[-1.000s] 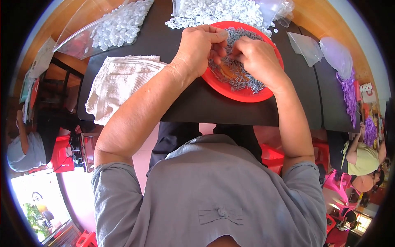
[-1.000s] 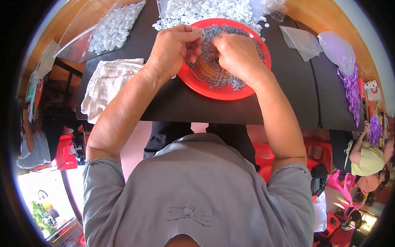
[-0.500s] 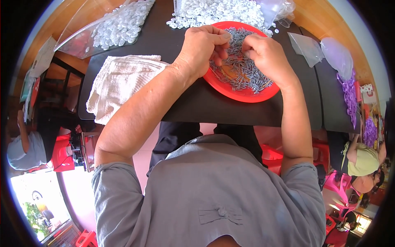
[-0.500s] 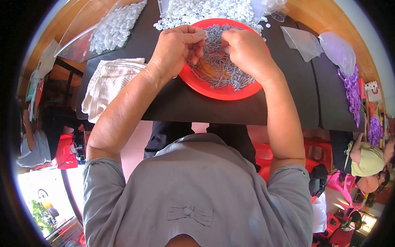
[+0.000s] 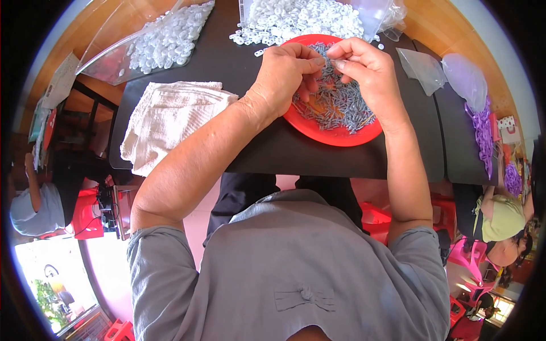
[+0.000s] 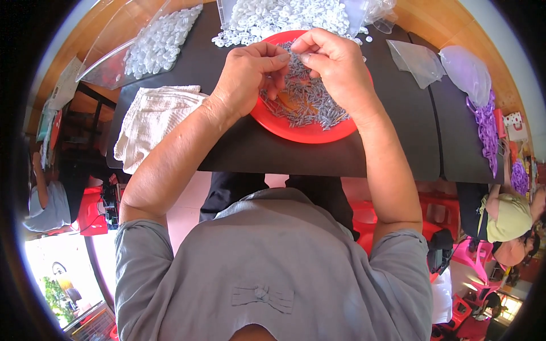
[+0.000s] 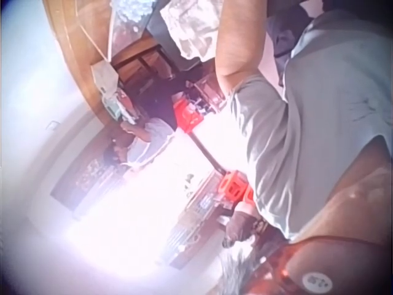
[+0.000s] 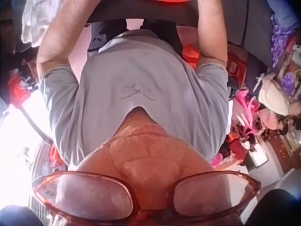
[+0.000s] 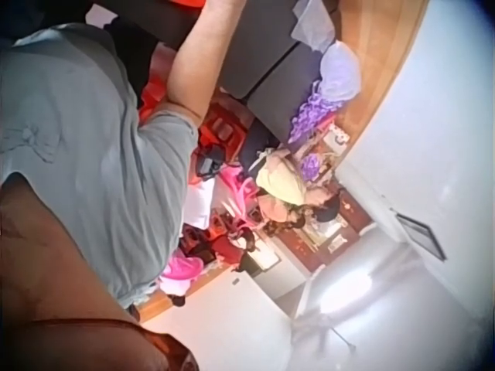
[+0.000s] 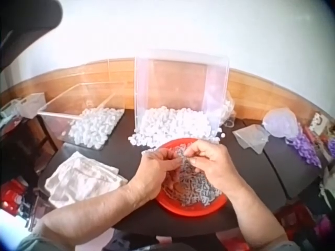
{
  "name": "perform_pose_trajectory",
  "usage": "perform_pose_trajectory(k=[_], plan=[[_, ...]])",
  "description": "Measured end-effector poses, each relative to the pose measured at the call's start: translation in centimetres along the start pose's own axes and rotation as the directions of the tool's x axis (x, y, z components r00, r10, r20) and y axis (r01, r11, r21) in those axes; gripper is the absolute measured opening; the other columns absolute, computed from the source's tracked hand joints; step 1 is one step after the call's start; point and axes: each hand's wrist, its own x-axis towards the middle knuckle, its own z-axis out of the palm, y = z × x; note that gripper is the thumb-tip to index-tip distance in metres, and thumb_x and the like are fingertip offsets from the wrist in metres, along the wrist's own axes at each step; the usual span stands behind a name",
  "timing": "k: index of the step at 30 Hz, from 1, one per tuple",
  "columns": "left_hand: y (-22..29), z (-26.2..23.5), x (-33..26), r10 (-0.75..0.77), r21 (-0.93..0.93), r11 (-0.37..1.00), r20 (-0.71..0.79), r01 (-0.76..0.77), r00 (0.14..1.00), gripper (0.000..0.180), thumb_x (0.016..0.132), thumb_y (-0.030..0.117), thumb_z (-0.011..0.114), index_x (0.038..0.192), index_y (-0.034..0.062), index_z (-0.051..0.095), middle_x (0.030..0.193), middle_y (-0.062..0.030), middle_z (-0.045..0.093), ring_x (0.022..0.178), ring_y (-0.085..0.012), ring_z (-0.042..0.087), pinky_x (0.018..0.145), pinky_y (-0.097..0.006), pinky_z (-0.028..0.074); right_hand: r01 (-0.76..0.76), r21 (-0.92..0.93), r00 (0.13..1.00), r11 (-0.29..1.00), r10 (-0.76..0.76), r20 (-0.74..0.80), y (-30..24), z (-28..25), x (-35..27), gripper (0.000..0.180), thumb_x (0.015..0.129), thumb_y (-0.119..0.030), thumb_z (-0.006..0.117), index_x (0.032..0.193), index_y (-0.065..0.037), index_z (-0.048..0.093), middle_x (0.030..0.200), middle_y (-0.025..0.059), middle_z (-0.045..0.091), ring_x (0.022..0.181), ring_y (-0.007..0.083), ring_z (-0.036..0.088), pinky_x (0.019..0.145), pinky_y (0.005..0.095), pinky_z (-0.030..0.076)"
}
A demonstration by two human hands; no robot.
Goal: Assembling small plastic hardware components manually at a workbench.
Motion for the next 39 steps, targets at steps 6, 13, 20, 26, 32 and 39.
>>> perform_pose_trajectory(k=[6, 13, 20, 26, 32, 39], plan=[[0.1, 0.2, -0.2, 0.004, -0.014, 1.000, 0.002, -0.004, 1.000, 0.008, 0.088, 0.005, 0.063, 0.085, -0.0027, 0.061, 0.069, -0.0073, 0.060, 0.051, -0.0135, 0.057, 0.039, -0.025, 0.043, 0.154, -0.158, 0.984, 0.975, -0.166, -0.062, 0.5, 0.8, -0.1, 0.013, 0.087, 0.000, 0.056, 0.098, -0.002, 0.064, 0.087, 0.0001, 0.065, 0.078, 0.0053, 0.056, 0.065, 0.0213, 0.045], [0.1, 0.3, -0.3, -0.004, -0.012, 1.000, 0.001, 0.004, 1.000, 0.007, 0.088, 0.004, 0.062, 0.086, -0.0028, 0.061, 0.070, -0.0075, 0.060, 0.053, -0.0142, 0.057, 0.041, -0.026, 0.044, 0.251, -0.254, 0.956, 0.934, -0.280, -0.085, 0.1, 1.2, 0.0, 0.012, 0.080, 0.007, 0.057, 0.090, 0.000, 0.059, 0.079, 0.0105, 0.067, 0.073, 0.0227, 0.066, 0.067, 0.0303, 0.051], [0.1, 0.4, -0.4, -0.004, -0.017, 1.000, -0.008, 0.004, 1.000, 0.006, 0.088, 0.003, 0.061, 0.086, -0.0031, 0.061, 0.071, -0.0080, 0.060, 0.053, -0.0144, 0.057, 0.041, -0.026, 0.044, 0.320, -0.308, 0.929, 0.896, -0.360, -0.082, 0.4, 1.3, 0.0, 0.014, 0.079, 0.008, 0.055, 0.089, -0.001, 0.057, 0.076, 0.0106, 0.065, 0.071, 0.0251, 0.065, 0.064, 0.0318, 0.050], [0.2, 0.6, -0.6, 0.014, -0.017, 1.000, -0.017, -0.014, 1.000, 0.007, 0.088, 0.003, 0.061, 0.086, -0.0032, 0.061, 0.070, -0.0075, 0.060, 0.052, -0.0141, 0.057, 0.040, -0.026, 0.044, 0.342, -0.298, 0.919, 0.891, -0.384, -0.093, 0.3, 1.4, 0.0, 0.015, 0.079, 0.009, 0.055, 0.090, -0.002, 0.056, 0.077, 0.0101, 0.065, 0.071, 0.0237, 0.065, 0.064, 0.0311, 0.050], [0.1, 0.5, -0.5, 0.019, -0.023, 1.000, -0.029, -0.019, 0.999, 0.007, 0.088, 0.003, 0.062, 0.086, -0.0031, 0.061, 0.070, -0.0076, 0.060, 0.052, -0.0138, 0.057, 0.039, -0.026, 0.044, 0.298, -0.293, 0.941, 0.908, -0.331, -0.068, 0.0, 1.3, -0.2, 0.011, 0.084, 0.009, 0.056, 0.092, 0.001, 0.057, 0.082, 0.0013, 0.063, 0.076, 0.0060, 0.058, 0.071, 0.0217, 0.048], [0.0, 0.8, -0.7, 0.053, 0.024, 0.998, -0.037, -0.052, 0.998, 0.008, 0.089, 0.004, 0.061, 0.087, -0.0030, 0.060, 0.070, -0.0065, 0.060, 0.054, -0.0123, 0.057, 0.040, -0.026, 0.044, 0.308, -0.318, 0.933, 0.897, -0.350, -0.083, 0.0, 1.7, -0.2, 0.014, 0.082, 0.011, 0.054, 0.092, 0.001, 0.056, 0.080, 0.0022, 0.063, 0.075, 0.0067, 0.058, 0.070, 0.0221, 0.048]])
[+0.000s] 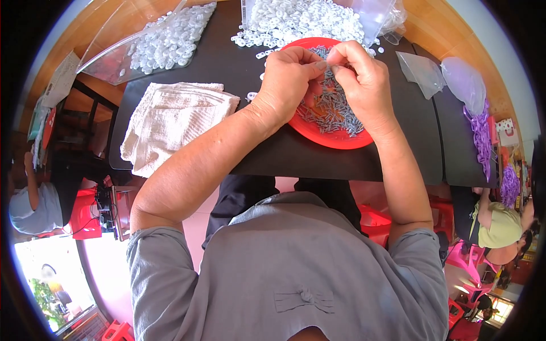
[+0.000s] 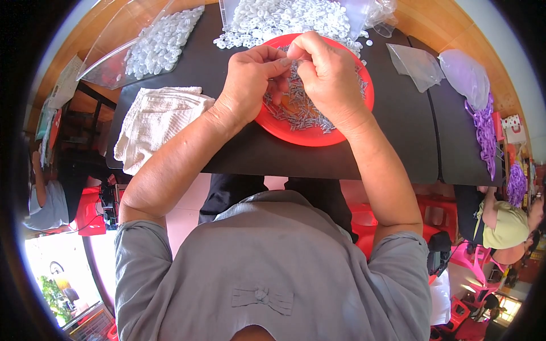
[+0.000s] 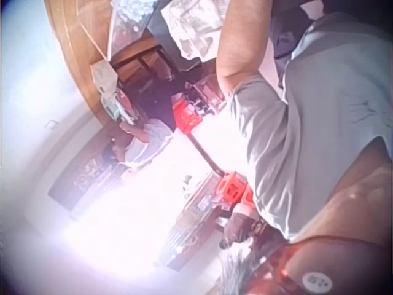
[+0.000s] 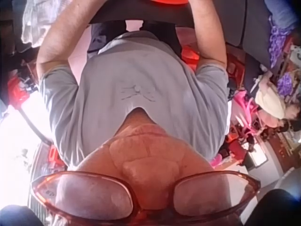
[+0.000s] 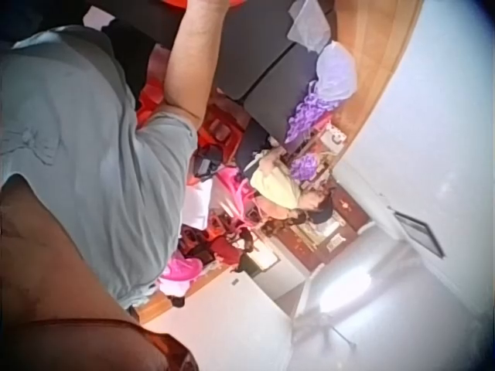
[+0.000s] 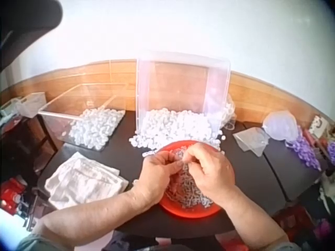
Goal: Assembling small plastic hardware components manually at a workbench.
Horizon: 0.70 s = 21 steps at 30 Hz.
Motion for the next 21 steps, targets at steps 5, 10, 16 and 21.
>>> perform_pose_trajectory(k=[5, 10, 16, 21], plan=[[-0.43, 0.24, -0.29, 0.028, 0.049, 0.998, -0.043, -0.026, 0.999, 0.009, 0.090, 0.005, 0.060, 0.087, -0.0033, 0.060, 0.070, -0.0056, 0.059, 0.055, -0.0103, 0.055, 0.042, -0.024, 0.044, 0.085, -0.063, 0.994, 0.994, -0.089, -0.064, -0.19, 0.89, -0.17, 0.020, 0.078, 0.014, 0.049, 0.092, 0.000, 0.056, 0.079, 0.0044, 0.063, 0.070, 0.0104, 0.060, 0.065, 0.0235, 0.049], [-0.73, 0.58, -0.49, 0.131, 0.078, 0.989, -0.059, -0.126, 0.990, 0.008, 0.088, 0.004, 0.062, 0.085, -0.0035, 0.060, 0.070, -0.0051, 0.060, 0.056, -0.0097, 0.054, 0.043, -0.025, 0.043, 0.133, -0.031, 0.988, 0.991, -0.135, -0.079, 0.04, 0.98, -0.22, 0.022, 0.078, 0.015, 0.048, 0.091, 0.000, 0.056, 0.079, 0.0039, 0.063, 0.070, 0.0105, 0.060, 0.061, 0.0237, 0.050], [-0.45, 0.54, -0.52, 0.207, 0.206, 0.960, -0.074, -0.188, 0.976, 0.013, 0.091, 0.010, 0.064, 0.088, -0.0023, 0.061, 0.067, -0.0036, 0.059, 0.053, -0.0078, 0.052, 0.044, -0.022, 0.042, 0.182, -0.078, 0.977, 0.980, -0.189, -0.099, 0.17, 1.12, -0.05, 0.020, 0.079, 0.014, 0.050, 0.092, 0.000, 0.056, 0.079, 0.0037, 0.063, 0.070, 0.0099, 0.060, 0.063, 0.0233, 0.050], [-0.22, 0.55, -0.53, 0.105, 0.008, 0.995, -0.053, -0.104, 0.993, 0.010, 0.091, 0.007, 0.062, 0.090, -0.0035, 0.060, 0.070, -0.0055, 0.059, 0.055, -0.0105, 0.054, 0.043, -0.023, 0.042, 0.092, 0.065, 0.991, 0.994, -0.085, -0.103, 0.62, 0.43, 0.01, 0.017, 0.081, 0.012, 0.052, 0.093, 0.001, 0.056, 0.081, 0.0021, 0.062, 0.073, 0.0070, 0.058, 0.067, 0.0216, 0.048]])
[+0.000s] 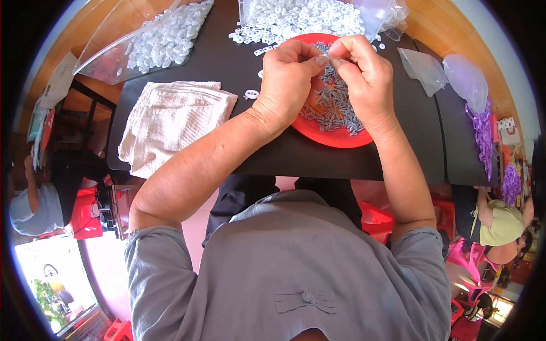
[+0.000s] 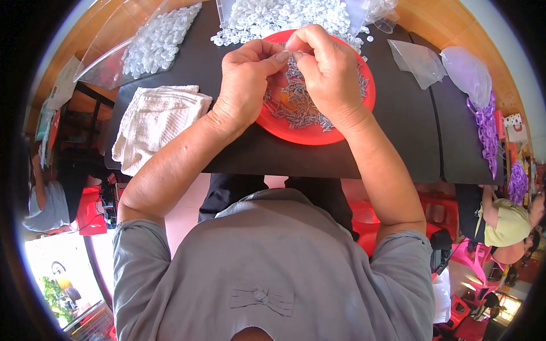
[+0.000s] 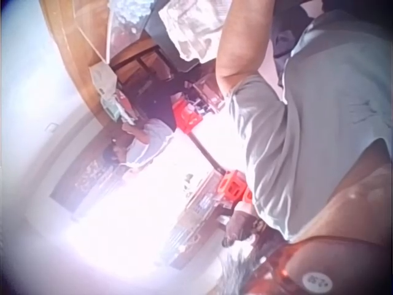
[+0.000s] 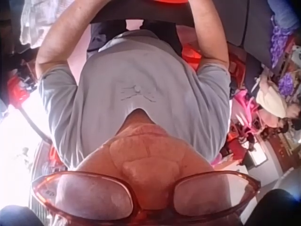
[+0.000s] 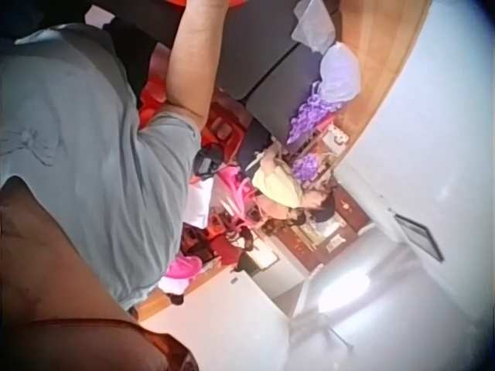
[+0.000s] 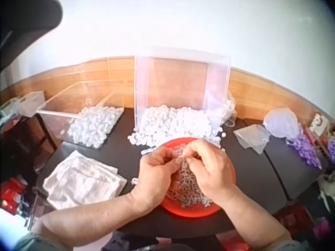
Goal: Assembling small plastic hardware components manually at a workbench.
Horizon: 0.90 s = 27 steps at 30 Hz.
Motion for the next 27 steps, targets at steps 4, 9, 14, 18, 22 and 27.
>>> perform_pose_trajectory(k=[4, 9, 14, 18, 22, 27], plan=[[0.1, 0.1, -0.1, -0.058, -0.058, 0.997, -0.007, 0.058, 0.998, 0.010, 0.092, 0.006, 0.058, 0.088, -0.0031, 0.058, 0.068, -0.0056, 0.058, 0.052, -0.0105, 0.054, 0.040, -0.024, 0.043, -0.034, -0.007, 0.999, 0.999, 0.034, 0.006, 0.0, 0.2, -0.3, 0.016, 0.082, 0.012, 0.052, 0.092, 0.001, 0.056, 0.082, 0.0013, 0.062, 0.074, 0.0060, 0.057, 0.068, 0.0209, 0.047], [0.0, 0.0, -0.3, -0.069, -0.077, 0.995, -0.028, 0.066, 0.997, 0.011, 0.091, 0.006, 0.059, 0.084, -0.0029, 0.058, 0.065, -0.0059, 0.057, 0.049, -0.0110, 0.052, 0.039, -0.025, 0.041, -0.016, -0.033, 1.000, 0.999, 0.016, 0.008, -0.9, 0.9, -0.3, 0.018, 0.080, 0.014, 0.050, 0.090, 0.001, 0.055, 0.080, 0.0020, 0.061, 0.073, 0.0072, 0.057, 0.067, 0.0216, 0.047], [0.0, 0.3, -0.2, -0.050, -0.041, 0.998, -0.062, 0.048, 0.997, 0.011, 0.089, 0.005, 0.061, 0.083, -0.0029, 0.059, 0.064, -0.0057, 0.057, 0.048, -0.0109, 0.052, 0.039, -0.025, 0.040, 0.085, -0.026, 0.995, 0.996, -0.086, -0.049, -0.6, 1.6, -0.4, 0.020, 0.078, 0.015, 0.049, 0.090, 0.000, 0.056, 0.080, 0.0027, 0.062, 0.072, 0.0098, 0.059, 0.064, 0.0240, 0.049], [0.0, -0.1, 0.1, -0.033, -0.080, 0.996, -0.054, 0.029, 0.998, 0.010, 0.089, 0.005, 0.062, 0.083, -0.0028, 0.059, 0.065, -0.0058, 0.058, 0.049, -0.0114, 0.052, 0.039, -0.025, 0.041, 0.106, -0.130, 0.993, 0.986, -0.112, -0.039, -0.5, 1.7, -0.3, 0.019, 0.081, 0.013, 0.052, 0.095, 0.000, 0.057, 0.084, 0.0045, 0.065, 0.074, 0.0108, 0.061, 0.068, 0.0250, 0.050], [0.5, -0.3, 0.3, -0.085, -0.218, 0.972, 0.004, 0.084, 0.996, 0.010, 0.089, 0.005, 0.062, 0.085, -0.0033, 0.059, 0.068, -0.0070, 0.059, 0.050, -0.0132, 0.055, 0.039, -0.026, 0.043, -0.099, 0.086, 0.992, 0.991, 0.105, -0.067, 0.1, 0.8, 0.1, 0.014, 0.088, 0.006, 0.059, 0.101, 0.001, 0.059, 0.095, 0.0038, 0.065, 0.084, 0.0089, 0.061, 0.077, 0.0228, 0.050], [0.2, -0.7, 0.4, -0.116, -0.185, 0.974, 0.071, 0.127, 0.991, 0.010, 0.092, 0.007, 0.059, 0.092, -0.0037, 0.059, 0.076, -0.0094, 0.060, 0.060, -0.0169, 0.059, 0.044, -0.028, 0.046, -0.129, 0.105, 0.991, 0.986, 0.132, -0.025, 0.0, 0.2, -0.1, 0.015, 0.087, 0.007, 0.059, 0.101, 0.001, 0.059, 0.094, 0.0032, 0.064, 0.084, 0.0078, 0.061, 0.076, 0.0218, 0.050]])
